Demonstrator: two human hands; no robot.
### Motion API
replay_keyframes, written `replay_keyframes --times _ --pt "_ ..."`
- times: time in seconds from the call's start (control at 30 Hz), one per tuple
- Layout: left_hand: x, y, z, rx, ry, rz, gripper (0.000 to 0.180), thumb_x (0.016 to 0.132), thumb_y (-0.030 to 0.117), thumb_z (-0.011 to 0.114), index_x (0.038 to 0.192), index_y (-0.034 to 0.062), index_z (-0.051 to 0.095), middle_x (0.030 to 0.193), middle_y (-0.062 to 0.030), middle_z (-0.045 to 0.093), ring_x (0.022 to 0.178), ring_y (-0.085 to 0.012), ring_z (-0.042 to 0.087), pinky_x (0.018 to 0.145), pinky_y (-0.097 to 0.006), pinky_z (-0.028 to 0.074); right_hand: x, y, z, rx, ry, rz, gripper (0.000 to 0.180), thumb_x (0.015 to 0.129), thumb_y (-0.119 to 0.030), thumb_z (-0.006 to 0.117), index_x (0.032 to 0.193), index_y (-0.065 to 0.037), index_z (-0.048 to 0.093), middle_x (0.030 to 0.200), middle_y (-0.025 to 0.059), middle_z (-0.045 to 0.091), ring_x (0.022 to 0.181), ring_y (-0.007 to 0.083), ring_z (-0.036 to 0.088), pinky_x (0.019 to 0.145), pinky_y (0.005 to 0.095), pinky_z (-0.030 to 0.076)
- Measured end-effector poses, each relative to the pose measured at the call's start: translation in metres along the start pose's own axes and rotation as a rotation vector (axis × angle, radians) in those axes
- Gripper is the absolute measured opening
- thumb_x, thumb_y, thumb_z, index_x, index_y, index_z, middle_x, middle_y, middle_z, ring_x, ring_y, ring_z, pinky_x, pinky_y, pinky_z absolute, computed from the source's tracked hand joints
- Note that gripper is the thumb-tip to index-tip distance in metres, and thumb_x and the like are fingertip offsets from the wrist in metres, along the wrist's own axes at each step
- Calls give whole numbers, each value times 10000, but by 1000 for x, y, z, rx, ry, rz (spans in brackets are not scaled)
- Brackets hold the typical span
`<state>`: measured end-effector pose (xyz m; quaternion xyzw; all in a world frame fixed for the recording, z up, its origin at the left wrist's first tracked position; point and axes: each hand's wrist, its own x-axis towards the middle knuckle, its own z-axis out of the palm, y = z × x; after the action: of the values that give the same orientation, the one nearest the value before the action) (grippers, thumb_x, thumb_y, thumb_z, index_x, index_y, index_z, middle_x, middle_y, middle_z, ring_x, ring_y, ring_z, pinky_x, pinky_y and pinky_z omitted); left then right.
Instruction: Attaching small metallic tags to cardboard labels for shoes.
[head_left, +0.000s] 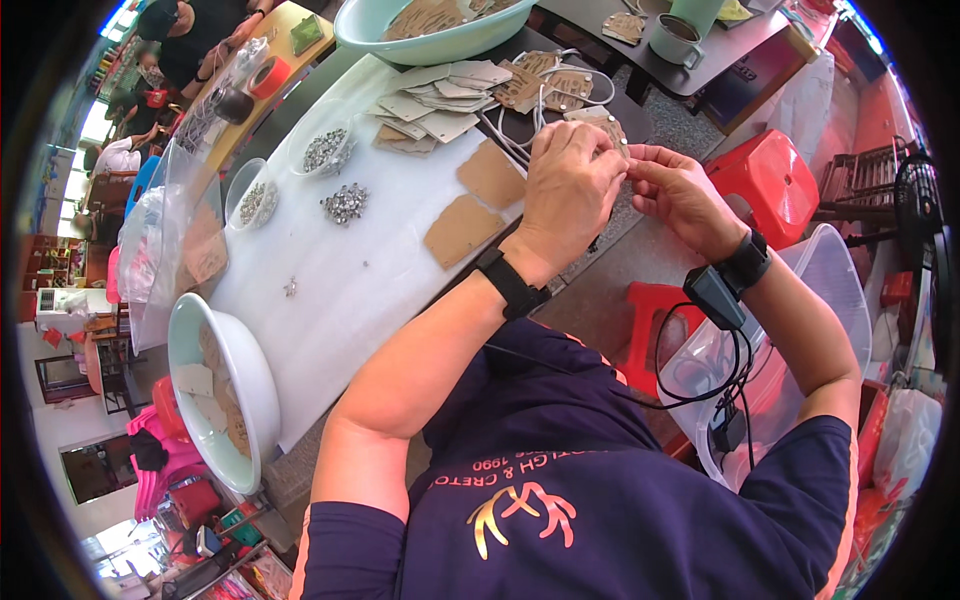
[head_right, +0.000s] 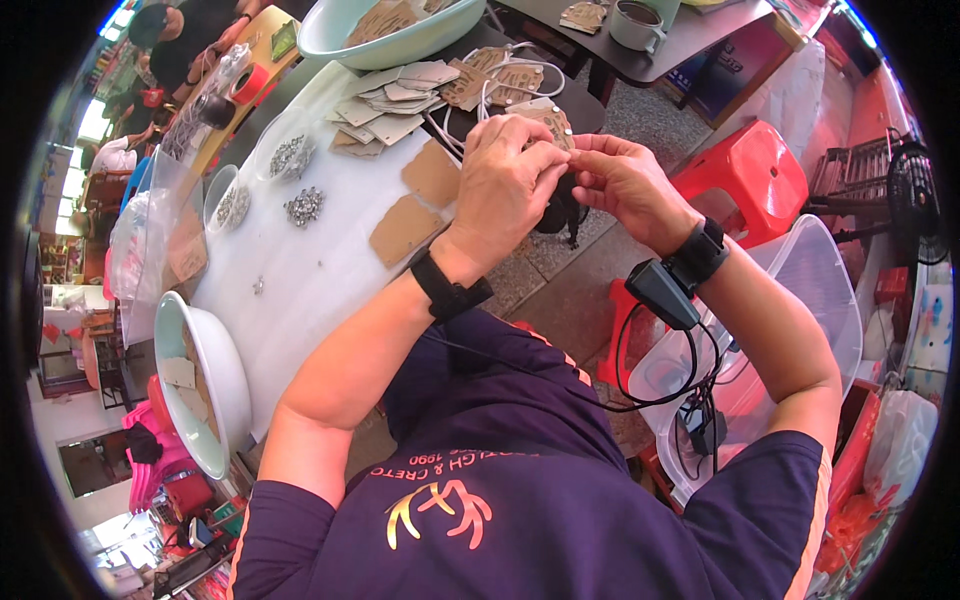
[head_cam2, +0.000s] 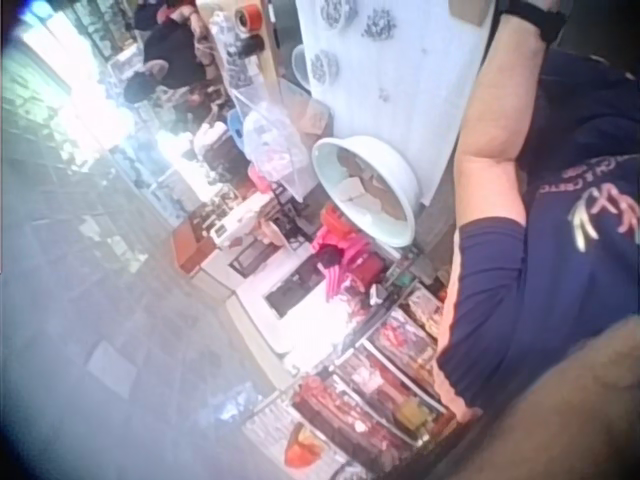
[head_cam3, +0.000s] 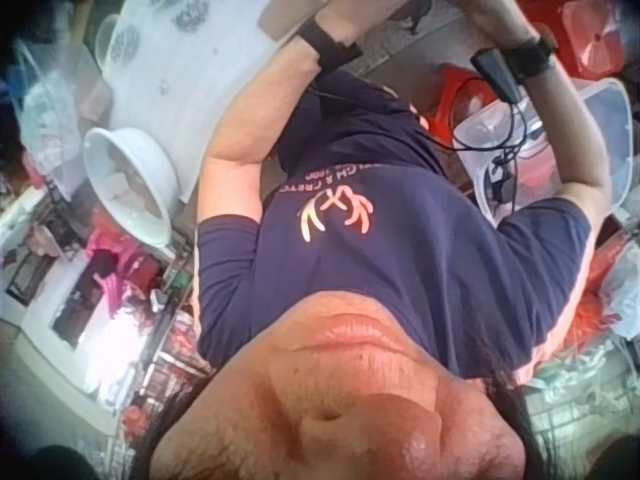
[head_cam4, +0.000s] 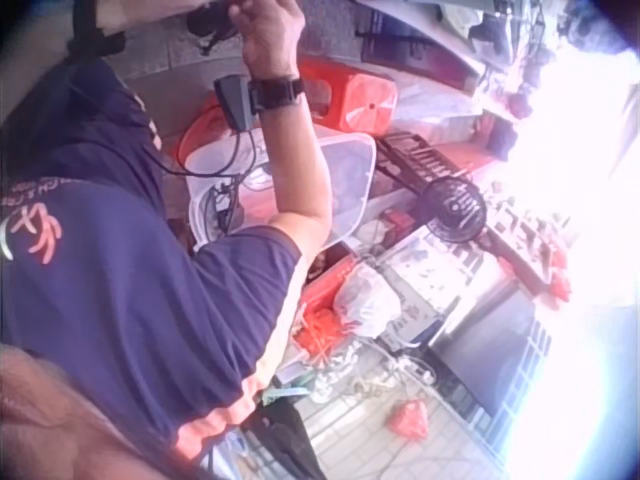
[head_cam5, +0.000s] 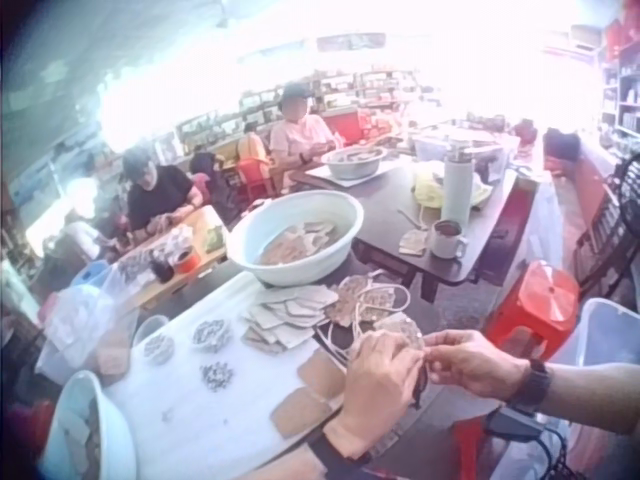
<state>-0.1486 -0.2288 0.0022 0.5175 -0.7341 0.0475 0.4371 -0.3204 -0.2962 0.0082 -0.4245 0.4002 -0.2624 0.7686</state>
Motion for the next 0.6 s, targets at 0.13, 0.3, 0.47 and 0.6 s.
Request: replay_keyframes --times 0.13,0.3,0.47,0.6 --pt "-2 -4 1 4 16 29 49 775 90 693 824 82 690 914 -23 618 915 -231 571 851 -379 412 6 -4 2 -70 18 -12 280 917 -134 643 1163 -26 562 898 -19 603 724 33 567 680 228 564" --pt "-4 -11 3 12 23 5 55 780 78 681 835 68 687 876 -39 624 880 -242 589 832 -381 438 11 -14 5 -220 8 -9 270 905 -143 649 1137 -23 579 932 -3 620 733 47 571 700 241 565" --pt "-6 -13 4 21 21 1 59 783 73 677 840 60 687 880 -43 624 871 -250 593 808 -379 453 12 -26 14 -354 10 13 251 884 -137 661 1094 -13 602 921 13 644 724 60 585 694 251 562" --pt "-4 -11 5 33 18 -1 58 784 70 676 838 56 688 879 -48 622 875 -253 593 792 -376 462 18 -37 14 -529 16 46 281 854 -137 686 1085 2 605 864 31 653 704 88 609 657 274 565"
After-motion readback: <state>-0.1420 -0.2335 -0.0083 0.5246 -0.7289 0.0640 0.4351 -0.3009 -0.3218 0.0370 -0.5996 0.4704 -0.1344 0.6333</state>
